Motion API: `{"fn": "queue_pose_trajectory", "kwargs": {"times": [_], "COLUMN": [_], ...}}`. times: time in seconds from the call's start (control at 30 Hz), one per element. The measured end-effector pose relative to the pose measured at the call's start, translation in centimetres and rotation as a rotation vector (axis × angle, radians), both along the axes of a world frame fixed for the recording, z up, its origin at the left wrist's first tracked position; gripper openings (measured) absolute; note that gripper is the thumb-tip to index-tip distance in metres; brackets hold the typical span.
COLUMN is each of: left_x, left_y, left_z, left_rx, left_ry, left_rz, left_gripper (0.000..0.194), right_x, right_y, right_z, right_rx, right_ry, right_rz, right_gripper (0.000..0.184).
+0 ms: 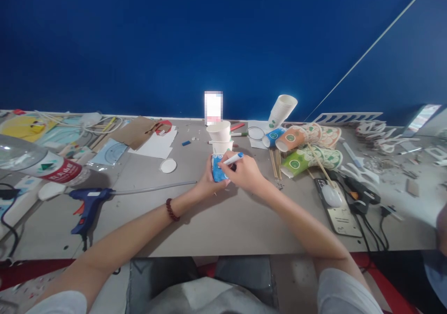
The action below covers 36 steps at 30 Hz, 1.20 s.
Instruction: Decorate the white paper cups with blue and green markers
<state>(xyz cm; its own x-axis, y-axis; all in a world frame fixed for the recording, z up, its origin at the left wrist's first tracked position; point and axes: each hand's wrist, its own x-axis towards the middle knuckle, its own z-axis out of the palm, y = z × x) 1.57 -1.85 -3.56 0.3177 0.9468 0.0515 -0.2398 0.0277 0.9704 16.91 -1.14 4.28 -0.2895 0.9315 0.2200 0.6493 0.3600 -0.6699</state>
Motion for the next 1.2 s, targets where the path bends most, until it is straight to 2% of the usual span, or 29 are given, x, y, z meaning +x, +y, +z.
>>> {"fn": "queue_pose_trajectory", "kwargs": {"times": [0.1,0.27,0.43,0.6,0.8,0.93,1.07,1.2], "left_x": [-0.1,-0.2,-0.3,-0.4,-0.2,-0.2,-0.5,-0.6], "left_y": [0.1,0.0,0.0,-0.1,0.0,-0.2,-0.4,-0.3], "left_z": [-0.1,0.2,0.2,0.4,0.1,0.9,1.7,1.2], "left_rx": [0.017,0.03,0.024,-0.002,0.033,-0.021,0.001,0.026], "left_ry": [-0.024,0.016,0.023,0.043,0.002,0.051,0.077,0.085], "left_rz": [0.005,-0.009,0.008,-0.014,0.013,-0.025,-0.016,-0.021], "left_gripper": [0.084,0.083,0.086,0.084,0.082,0.079,0.083,0.083], "right_x": [0.1,0.4,0.5,0.5,0.5,0.4,0.3,0.3], "right_y": [0.1,0.1,0.3,0.3,0.2,0.0,0.0,0.0], "right_z": [0.1,0.3,0.2,0.2,0.4,0.6,0.6,0.7], "right_rx": [0.023,-0.026,-0.015,-0.054,-0.013,-0.054,-0.043,-0.085], "right_ry": [0.043,-0.052,0.036,-0.057,-0.001,-0.09,-0.054,-0.076], "right_rz": [-0.02,0.026,-0.006,0.021,-0.01,0.037,0.0,0.01], "right_gripper": [0.018,0.017,0.019,0.018,0.018,0.018,0.017,0.017]}}
